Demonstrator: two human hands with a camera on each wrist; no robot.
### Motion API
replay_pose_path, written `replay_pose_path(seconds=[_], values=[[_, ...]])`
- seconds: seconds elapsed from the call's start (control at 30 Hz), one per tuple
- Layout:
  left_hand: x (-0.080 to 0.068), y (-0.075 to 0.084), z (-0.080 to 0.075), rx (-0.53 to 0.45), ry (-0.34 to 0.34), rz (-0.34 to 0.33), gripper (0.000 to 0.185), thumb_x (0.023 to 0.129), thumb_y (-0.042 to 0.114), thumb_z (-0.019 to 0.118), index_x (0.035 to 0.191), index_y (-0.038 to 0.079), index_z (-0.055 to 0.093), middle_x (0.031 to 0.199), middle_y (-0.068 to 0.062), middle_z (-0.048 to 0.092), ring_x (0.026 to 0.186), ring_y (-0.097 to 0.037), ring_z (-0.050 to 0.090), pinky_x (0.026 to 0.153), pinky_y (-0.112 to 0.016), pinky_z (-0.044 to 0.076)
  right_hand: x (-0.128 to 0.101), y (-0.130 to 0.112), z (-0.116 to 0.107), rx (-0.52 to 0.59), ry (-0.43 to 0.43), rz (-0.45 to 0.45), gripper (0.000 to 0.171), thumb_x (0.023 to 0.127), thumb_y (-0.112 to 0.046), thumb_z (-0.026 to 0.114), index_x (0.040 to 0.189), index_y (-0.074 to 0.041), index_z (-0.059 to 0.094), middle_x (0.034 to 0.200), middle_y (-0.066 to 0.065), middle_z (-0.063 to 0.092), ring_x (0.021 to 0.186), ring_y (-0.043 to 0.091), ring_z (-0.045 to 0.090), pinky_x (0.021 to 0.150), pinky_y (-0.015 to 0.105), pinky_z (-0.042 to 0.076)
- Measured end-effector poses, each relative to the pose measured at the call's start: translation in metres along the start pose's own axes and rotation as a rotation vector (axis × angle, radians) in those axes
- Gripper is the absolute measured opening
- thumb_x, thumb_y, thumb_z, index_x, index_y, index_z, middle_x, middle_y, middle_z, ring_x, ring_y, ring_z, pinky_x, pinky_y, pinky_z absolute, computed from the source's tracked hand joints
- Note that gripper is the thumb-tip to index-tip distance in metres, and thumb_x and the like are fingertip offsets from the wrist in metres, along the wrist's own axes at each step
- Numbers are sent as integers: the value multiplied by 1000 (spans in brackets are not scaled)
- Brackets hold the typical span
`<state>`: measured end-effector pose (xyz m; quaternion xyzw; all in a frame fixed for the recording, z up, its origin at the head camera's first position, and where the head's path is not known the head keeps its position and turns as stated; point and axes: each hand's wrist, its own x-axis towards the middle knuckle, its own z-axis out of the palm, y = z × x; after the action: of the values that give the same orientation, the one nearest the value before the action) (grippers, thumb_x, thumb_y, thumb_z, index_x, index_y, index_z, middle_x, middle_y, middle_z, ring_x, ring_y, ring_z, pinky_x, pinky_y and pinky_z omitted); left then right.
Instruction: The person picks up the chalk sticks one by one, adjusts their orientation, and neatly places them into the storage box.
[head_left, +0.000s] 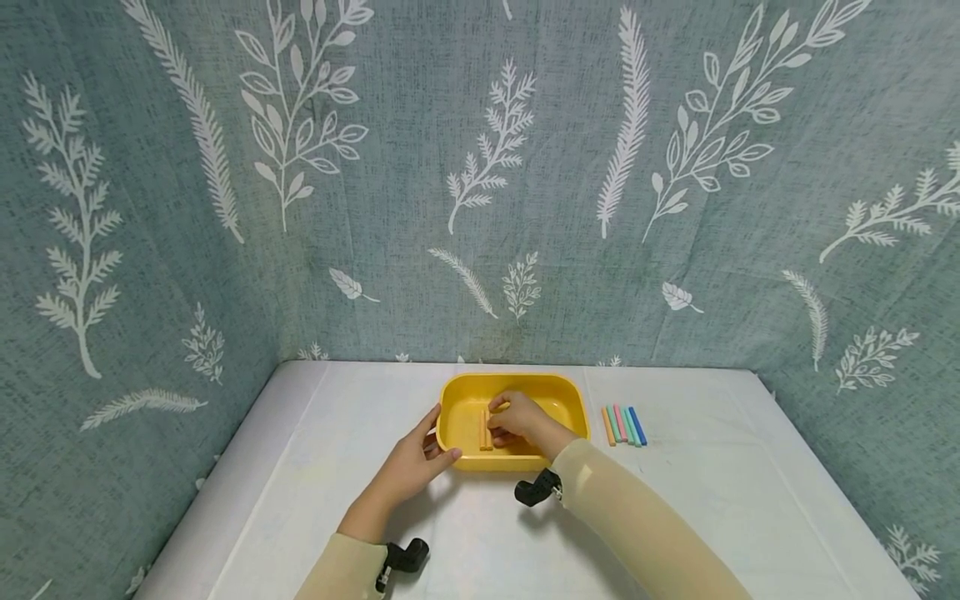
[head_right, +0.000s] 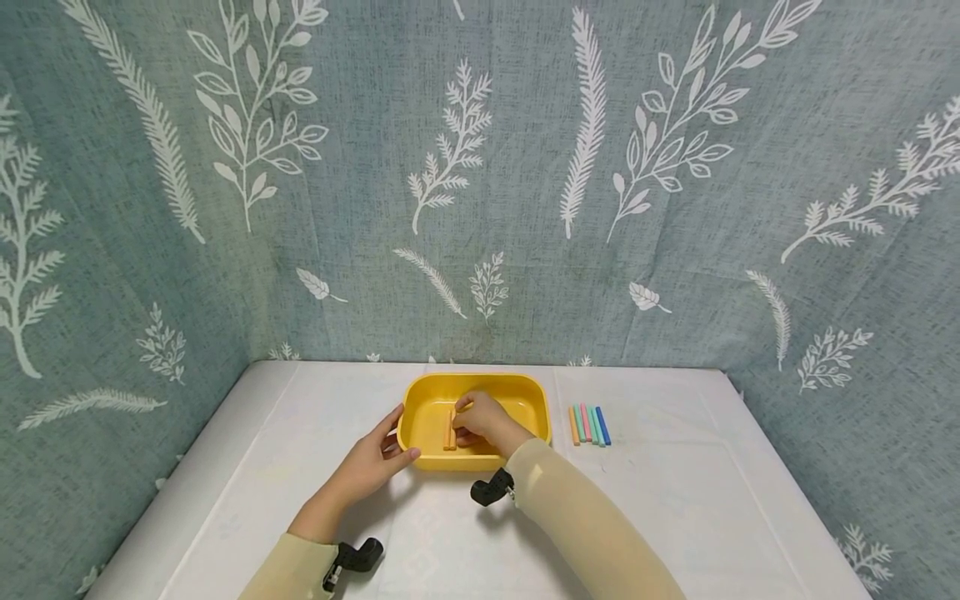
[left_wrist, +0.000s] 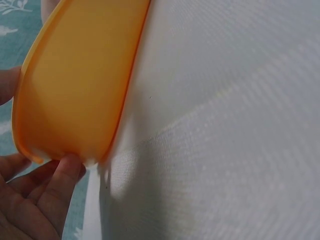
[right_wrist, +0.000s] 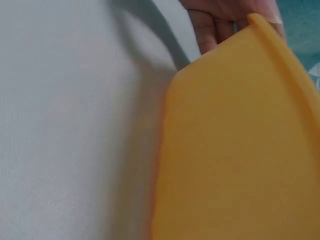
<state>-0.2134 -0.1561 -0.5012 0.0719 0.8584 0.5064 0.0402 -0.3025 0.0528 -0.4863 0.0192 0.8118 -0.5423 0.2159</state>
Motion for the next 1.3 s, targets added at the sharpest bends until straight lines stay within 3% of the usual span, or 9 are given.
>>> replay_pose_path(seconds=[0.3, 0.53, 0.8, 1.07, 1.3], values=[[1, -1, 1, 5, 2, -9, 88, 93, 31, 74, 161, 13, 21, 157, -18, 37, 133, -34, 51, 102, -40, 51, -9, -7, -14, 83, -73, -54, 30, 93, -5, 67, 121, 2, 59, 90, 16, 63, 61, 20, 62, 61, 31, 61], [1, 0, 2, 0, 4, -10, 88, 93, 31, 74, 161, 11, 22, 158, -19, 35, 133, -36, 51, 102, -40, 51, -28, -27, -28, 12, -117, -90, 30, 97, -10, 65, 124, 3, 60, 104, 17, 61, 75, 23, 62, 68, 34, 63], [1, 0, 2, 9, 18, -6, 88, 92, 30, 76, 161, 12, 23, 158, -17, 36, 133, -34, 51, 102, -40, 51, -50, -41, -53, -67, -190, -135, 36, 101, -17, 62, 131, 2, 58, 117, 26, 60, 92, 39, 65, 82, 46, 61], [2, -2, 3, 8, 22, -3, 90, 91, 29, 76, 161, 12, 22, 159, -15, 34, 133, -33, 51, 102, -38, 51, -68, -40, -78, -48, -131, -170, 27, 101, -18, 61, 125, -5, 62, 120, 24, 61, 102, 43, 64, 74, 39, 63], [2, -2, 3, 13, 23, -1, 89, 92, 31, 76, 161, 12, 22, 158, -17, 35, 133, -34, 52, 102, -39, 51, -80, -35, -100, -25, -74, -185, 33, 101, -18, 62, 130, -3, 59, 121, 25, 60, 95, 37, 65, 79, 42, 62]])
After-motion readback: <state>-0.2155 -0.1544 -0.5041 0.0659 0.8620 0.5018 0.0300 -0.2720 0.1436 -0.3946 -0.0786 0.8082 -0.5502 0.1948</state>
